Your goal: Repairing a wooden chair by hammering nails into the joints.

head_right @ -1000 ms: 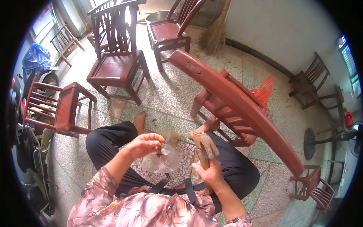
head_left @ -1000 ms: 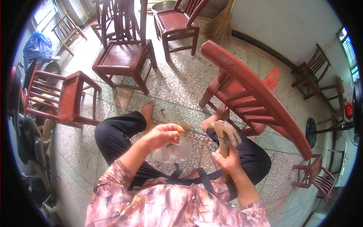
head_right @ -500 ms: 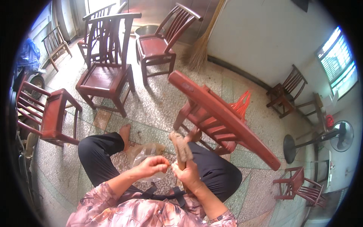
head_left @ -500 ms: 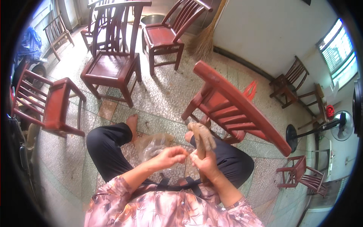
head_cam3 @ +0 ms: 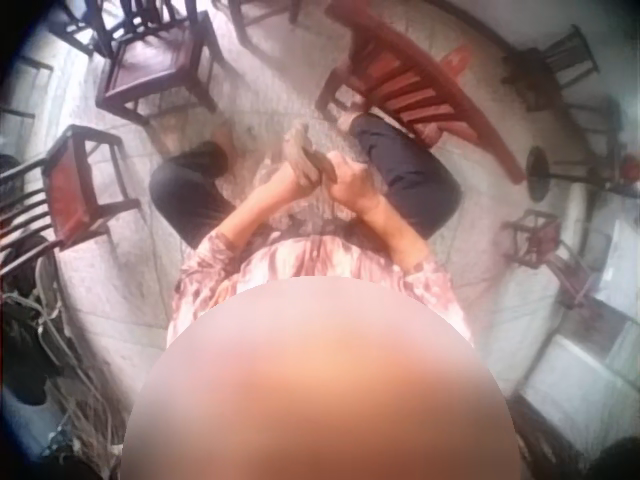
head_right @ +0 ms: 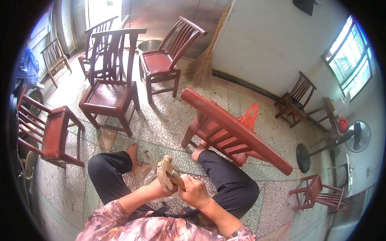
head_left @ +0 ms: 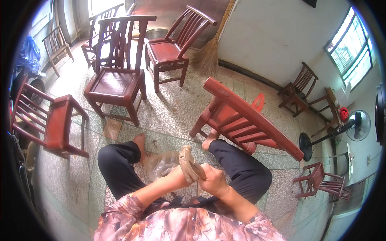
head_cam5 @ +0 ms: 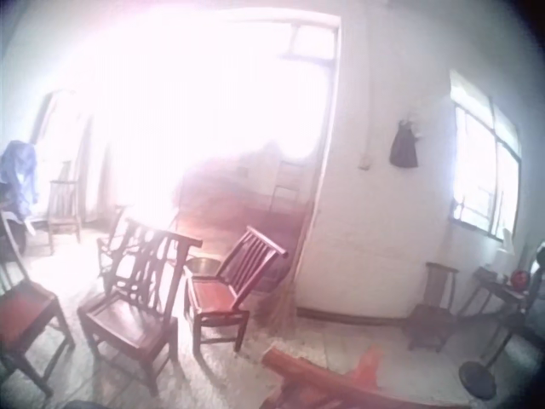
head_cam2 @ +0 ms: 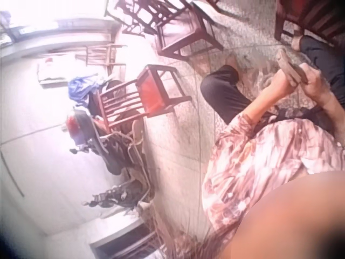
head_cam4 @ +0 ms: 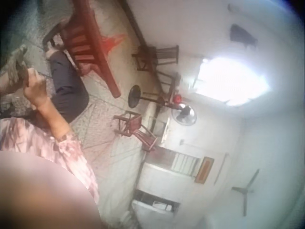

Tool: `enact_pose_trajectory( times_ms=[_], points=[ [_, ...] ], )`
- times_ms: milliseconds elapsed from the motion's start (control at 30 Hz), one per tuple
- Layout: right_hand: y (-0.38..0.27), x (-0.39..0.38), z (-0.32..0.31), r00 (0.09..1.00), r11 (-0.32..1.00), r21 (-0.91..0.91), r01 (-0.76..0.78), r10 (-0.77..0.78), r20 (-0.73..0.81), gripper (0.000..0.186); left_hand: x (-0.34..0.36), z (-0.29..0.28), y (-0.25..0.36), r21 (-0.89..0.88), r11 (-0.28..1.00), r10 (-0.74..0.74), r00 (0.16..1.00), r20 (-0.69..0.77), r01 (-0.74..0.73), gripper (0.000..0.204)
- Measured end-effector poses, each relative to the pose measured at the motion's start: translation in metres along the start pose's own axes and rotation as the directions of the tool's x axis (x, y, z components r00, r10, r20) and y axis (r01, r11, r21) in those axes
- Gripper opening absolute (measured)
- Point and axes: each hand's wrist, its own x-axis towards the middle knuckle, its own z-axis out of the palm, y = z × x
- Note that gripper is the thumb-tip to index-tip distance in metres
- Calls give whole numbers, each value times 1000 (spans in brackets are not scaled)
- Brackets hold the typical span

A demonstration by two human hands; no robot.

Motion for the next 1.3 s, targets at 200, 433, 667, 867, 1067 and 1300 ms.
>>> enact_pose_trajectory(
  times_ms=[200, 433, 667, 867, 1067, 1300],
  points=[
    [19, 16, -8, 994, 987, 160, 10, 8, -111, 24, 40, -3, -44, -142, 965, -236, 967, -98, 221, 3],
    [101, -18, 33, 791, 611, 602, -514, 609, 59, 19, 136, 15, -145, -282, 946, -290, 802, -522, 158, 11],
    [124, -14, 49, 677, 561, 520, -644, 735, 45, 34, 176, 48, -206, -299, 939, -316, 770, -554, 170, 11],
    [129, -4, 54, 669, 568, 463, -681, 739, 77, 35, 184, 53, -221, -262, 962, -223, 761, -609, 73, 12],
    [124, 9, 52, 636, 518, 489, -702, 764, 105, 36, 188, 49, -222, -43, 993, -116, 841, -528, 110, 14],
    [136, 17, 62, 730, 708, 365, -604, 675, -101, 35, 187, 57, -237, 13, 995, -79, 879, -471, 96, 14]
  ],
)
